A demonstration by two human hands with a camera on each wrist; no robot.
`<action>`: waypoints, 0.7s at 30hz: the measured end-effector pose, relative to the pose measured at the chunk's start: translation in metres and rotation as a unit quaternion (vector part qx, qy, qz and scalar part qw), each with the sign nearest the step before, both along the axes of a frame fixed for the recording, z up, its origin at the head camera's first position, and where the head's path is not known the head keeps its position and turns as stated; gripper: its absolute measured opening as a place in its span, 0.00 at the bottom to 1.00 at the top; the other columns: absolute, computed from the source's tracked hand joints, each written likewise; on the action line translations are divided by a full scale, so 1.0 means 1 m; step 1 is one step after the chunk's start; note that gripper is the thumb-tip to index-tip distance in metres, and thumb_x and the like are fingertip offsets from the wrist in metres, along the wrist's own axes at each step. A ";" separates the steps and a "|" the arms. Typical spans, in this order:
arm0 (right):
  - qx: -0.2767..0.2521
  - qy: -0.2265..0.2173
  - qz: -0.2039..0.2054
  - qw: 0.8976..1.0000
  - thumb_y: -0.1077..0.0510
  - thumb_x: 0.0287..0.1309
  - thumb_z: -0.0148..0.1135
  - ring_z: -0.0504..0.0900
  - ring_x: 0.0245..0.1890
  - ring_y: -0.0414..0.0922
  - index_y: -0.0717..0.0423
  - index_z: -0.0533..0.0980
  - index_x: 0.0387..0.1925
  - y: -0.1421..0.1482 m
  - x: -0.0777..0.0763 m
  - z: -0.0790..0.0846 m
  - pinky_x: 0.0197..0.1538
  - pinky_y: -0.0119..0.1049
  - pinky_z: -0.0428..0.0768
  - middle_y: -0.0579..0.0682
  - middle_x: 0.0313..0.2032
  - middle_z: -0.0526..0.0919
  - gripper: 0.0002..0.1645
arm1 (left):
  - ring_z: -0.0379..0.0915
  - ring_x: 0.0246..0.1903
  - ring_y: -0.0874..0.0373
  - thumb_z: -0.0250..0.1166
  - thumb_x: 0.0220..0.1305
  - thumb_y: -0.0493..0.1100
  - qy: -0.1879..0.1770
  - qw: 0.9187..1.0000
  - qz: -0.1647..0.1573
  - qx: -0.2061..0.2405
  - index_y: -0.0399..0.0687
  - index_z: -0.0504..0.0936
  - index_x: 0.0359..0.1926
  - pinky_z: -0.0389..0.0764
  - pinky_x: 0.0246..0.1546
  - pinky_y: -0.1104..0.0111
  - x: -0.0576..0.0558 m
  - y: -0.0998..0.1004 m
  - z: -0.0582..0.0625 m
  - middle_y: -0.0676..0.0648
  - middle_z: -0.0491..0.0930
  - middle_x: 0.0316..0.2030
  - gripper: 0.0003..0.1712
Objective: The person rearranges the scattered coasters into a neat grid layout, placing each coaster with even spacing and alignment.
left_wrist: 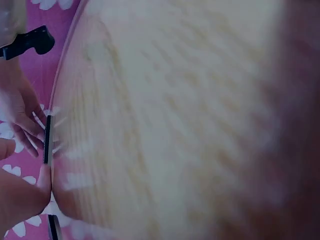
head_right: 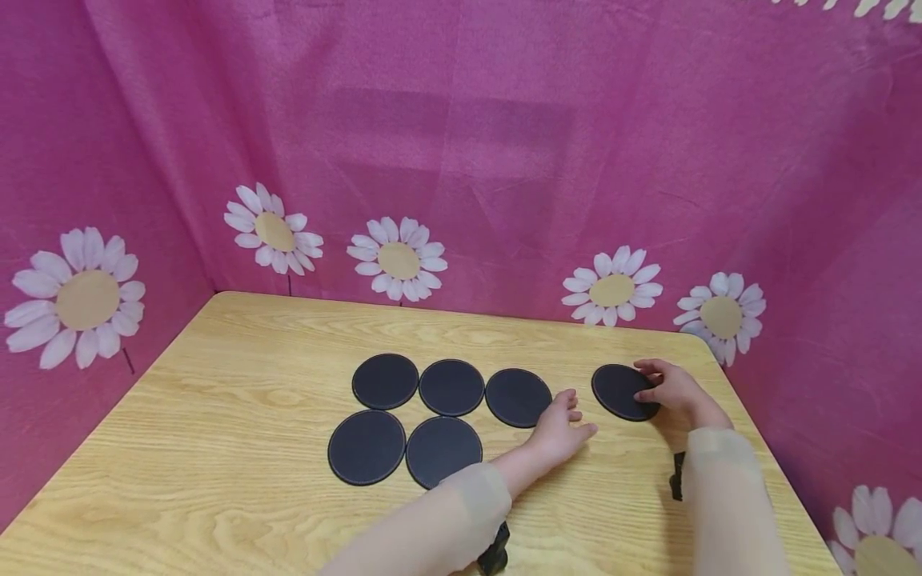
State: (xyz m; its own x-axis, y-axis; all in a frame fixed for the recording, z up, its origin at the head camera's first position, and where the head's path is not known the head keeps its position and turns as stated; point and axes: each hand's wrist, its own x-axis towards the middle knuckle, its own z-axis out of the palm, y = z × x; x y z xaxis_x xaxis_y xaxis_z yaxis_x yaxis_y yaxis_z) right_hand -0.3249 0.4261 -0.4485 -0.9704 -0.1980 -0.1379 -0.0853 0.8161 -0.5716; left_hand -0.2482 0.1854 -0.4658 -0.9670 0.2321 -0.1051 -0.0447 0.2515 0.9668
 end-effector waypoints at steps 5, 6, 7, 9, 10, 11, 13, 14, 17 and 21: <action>-0.002 -0.020 0.005 1.000 0.60 0.52 0.67 0.70 0.49 0.64 0.71 0.62 0.61 -0.002 0.001 0.003 0.50 0.50 0.77 0.74 0.54 0.67 0.38 | 0.70 0.56 0.60 0.67 0.58 0.41 0.055 0.994 -0.014 -0.094 0.44 0.63 0.65 0.72 0.53 0.75 0.001 -0.001 0.001 0.49 0.69 0.61 0.35; -0.003 -0.020 0.007 1.000 0.60 0.52 0.67 0.70 0.49 0.64 0.72 0.63 0.61 -0.003 0.001 0.003 0.50 0.50 0.77 0.74 0.54 0.67 0.38 | 0.70 0.56 0.60 0.67 0.58 0.41 0.059 0.993 -0.016 -0.101 0.44 0.64 0.65 0.71 0.53 0.75 0.000 -0.001 0.001 0.49 0.69 0.61 0.35; -0.003 -0.017 0.009 1.000 0.61 0.52 0.68 0.71 0.49 0.64 0.72 0.63 0.61 -0.003 0.001 0.003 0.50 0.48 0.78 0.74 0.54 0.68 0.38 | 0.69 0.57 0.60 0.67 0.57 0.40 0.061 0.992 -0.018 -0.107 0.44 0.64 0.65 0.71 0.54 0.75 0.000 -0.002 0.001 0.49 0.70 0.60 0.35; -0.007 -0.013 0.013 1.000 0.61 0.52 0.68 0.72 0.48 0.62 0.72 0.64 0.60 -0.003 0.002 0.004 0.47 0.41 0.79 0.73 0.52 0.70 0.37 | 0.67 0.58 0.61 0.68 0.56 0.41 0.064 0.990 -0.023 -0.122 0.45 0.65 0.64 0.70 0.55 0.75 0.000 -0.002 0.002 0.50 0.71 0.59 0.35; -0.011 -0.011 0.016 1.000 0.62 0.51 0.68 0.73 0.47 0.60 0.73 0.64 0.59 -0.003 0.002 0.004 0.45 0.37 0.78 0.72 0.51 0.71 0.36 | 0.66 0.58 0.61 0.68 0.56 0.41 0.066 0.989 -0.027 -0.131 0.45 0.66 0.64 0.69 0.55 0.75 -0.001 -0.002 0.002 0.50 0.72 0.58 0.35; -0.015 -0.008 0.017 1.000 0.62 0.51 0.68 0.74 0.46 0.58 0.73 0.65 0.59 -0.003 0.002 0.004 0.43 0.33 0.78 0.71 0.50 0.73 0.36 | 0.65 0.58 0.61 0.68 0.55 0.41 0.068 0.987 -0.032 -0.139 0.46 0.66 0.64 0.69 0.55 0.75 -0.001 -0.003 0.002 0.51 0.72 0.58 0.36; -0.025 -0.007 0.018 0.999 0.62 0.52 0.67 0.75 0.44 0.52 0.73 0.65 0.58 -0.003 0.002 0.004 0.40 0.27 0.76 0.68 0.47 0.75 0.35 | 0.64 0.59 0.60 0.68 0.54 0.41 0.075 0.984 -0.043 -0.157 0.47 0.66 0.64 0.68 0.56 0.75 -0.002 -0.003 0.002 0.52 0.73 0.57 0.36; -0.031 -0.009 0.018 0.999 0.62 0.52 0.67 0.75 0.42 0.48 0.74 0.66 0.58 -0.002 0.002 0.004 0.39 0.26 0.75 0.66 0.46 0.76 0.34 | 0.63 0.60 0.60 0.69 0.54 0.41 0.077 0.982 -0.049 -0.164 0.47 0.66 0.64 0.67 0.56 0.75 -0.003 -0.003 0.001 0.52 0.73 0.58 0.36; -0.053 -0.024 0.013 0.998 0.63 0.55 0.64 0.74 0.40 0.41 0.74 0.65 0.59 -0.001 0.003 0.004 0.39 0.24 0.75 0.63 0.45 0.78 0.32 | 0.61 0.61 0.60 0.69 0.54 0.41 0.077 0.980 -0.064 -0.172 0.48 0.66 0.64 0.67 0.57 0.76 -0.004 -0.003 0.001 0.54 0.73 0.58 0.36; -0.092 -0.047 0.010 0.995 0.65 0.60 0.59 0.76 0.39 0.36 0.74 0.62 0.61 -0.001 0.005 0.003 0.41 0.24 0.77 0.65 0.47 0.78 0.30 | 0.62 0.60 0.61 0.69 0.52 0.39 0.055 0.986 -0.064 -0.147 0.48 0.67 0.63 0.68 0.55 0.76 -0.004 -0.004 0.001 0.54 0.73 0.58 0.36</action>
